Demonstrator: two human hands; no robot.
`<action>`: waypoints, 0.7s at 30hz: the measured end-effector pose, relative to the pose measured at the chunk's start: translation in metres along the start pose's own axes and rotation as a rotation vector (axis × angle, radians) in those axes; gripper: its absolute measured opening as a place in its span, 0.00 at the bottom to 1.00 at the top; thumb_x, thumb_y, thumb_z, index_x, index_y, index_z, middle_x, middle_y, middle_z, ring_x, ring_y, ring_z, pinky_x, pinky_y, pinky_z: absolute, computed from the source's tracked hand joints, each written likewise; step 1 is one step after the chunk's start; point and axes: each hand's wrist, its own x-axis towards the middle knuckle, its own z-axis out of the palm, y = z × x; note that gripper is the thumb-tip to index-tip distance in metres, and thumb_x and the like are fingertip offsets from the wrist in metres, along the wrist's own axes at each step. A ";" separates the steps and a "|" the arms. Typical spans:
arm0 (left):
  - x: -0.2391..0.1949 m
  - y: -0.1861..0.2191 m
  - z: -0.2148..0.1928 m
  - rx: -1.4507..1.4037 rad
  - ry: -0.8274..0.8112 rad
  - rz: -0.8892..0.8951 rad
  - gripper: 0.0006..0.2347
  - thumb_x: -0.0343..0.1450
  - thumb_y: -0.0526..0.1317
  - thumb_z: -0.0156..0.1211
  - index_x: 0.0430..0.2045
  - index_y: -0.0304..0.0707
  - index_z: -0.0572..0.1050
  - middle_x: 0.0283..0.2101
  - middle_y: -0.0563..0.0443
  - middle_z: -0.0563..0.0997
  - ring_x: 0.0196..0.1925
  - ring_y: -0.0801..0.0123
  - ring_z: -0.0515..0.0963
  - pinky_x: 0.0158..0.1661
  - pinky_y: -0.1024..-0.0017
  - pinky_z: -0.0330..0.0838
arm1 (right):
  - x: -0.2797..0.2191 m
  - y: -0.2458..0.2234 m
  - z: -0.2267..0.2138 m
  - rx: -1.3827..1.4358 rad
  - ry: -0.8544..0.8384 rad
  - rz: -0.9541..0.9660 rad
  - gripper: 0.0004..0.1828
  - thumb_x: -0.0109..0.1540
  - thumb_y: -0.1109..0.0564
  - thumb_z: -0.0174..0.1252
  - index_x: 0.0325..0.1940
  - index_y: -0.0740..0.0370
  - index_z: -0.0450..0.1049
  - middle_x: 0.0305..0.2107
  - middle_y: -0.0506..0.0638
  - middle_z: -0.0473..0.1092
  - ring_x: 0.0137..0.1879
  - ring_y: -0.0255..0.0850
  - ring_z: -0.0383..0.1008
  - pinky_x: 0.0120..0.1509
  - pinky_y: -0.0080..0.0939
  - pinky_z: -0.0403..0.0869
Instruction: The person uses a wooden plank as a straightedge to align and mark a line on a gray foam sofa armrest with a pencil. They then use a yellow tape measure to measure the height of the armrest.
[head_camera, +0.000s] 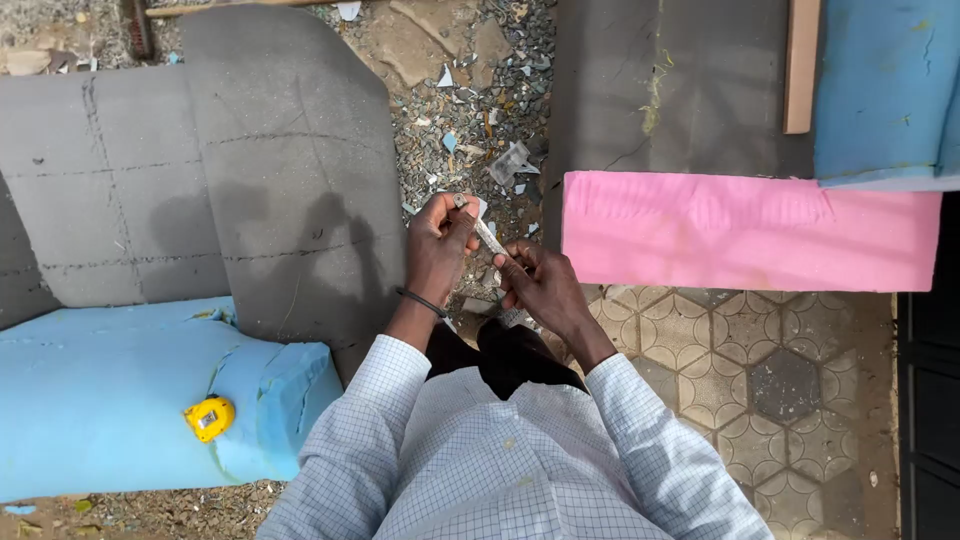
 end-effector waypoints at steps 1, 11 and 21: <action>0.005 0.003 0.019 0.003 -0.033 0.001 0.08 0.87 0.39 0.71 0.55 0.35 0.89 0.36 0.46 0.88 0.30 0.72 0.90 0.32 0.78 0.87 | 0.000 0.003 -0.019 0.008 0.032 0.000 0.12 0.81 0.54 0.66 0.54 0.66 0.86 0.27 0.59 0.81 0.29 0.44 0.90 0.34 0.40 0.90; 0.051 0.002 0.172 0.143 -0.378 0.124 0.09 0.87 0.42 0.72 0.45 0.35 0.88 0.32 0.46 0.89 0.28 0.70 0.90 0.32 0.70 0.84 | -0.014 0.031 -0.132 0.094 0.366 0.014 0.14 0.81 0.51 0.71 0.53 0.66 0.86 0.26 0.57 0.80 0.29 0.44 0.89 0.35 0.39 0.89; 0.140 -0.008 0.275 0.268 -0.551 0.056 0.13 0.85 0.47 0.76 0.36 0.39 0.89 0.28 0.47 0.89 0.27 0.67 0.91 0.34 0.69 0.84 | 0.042 0.065 -0.195 0.036 0.524 0.155 0.18 0.80 0.39 0.72 0.49 0.53 0.90 0.16 0.50 0.78 0.28 0.38 0.82 0.42 0.37 0.77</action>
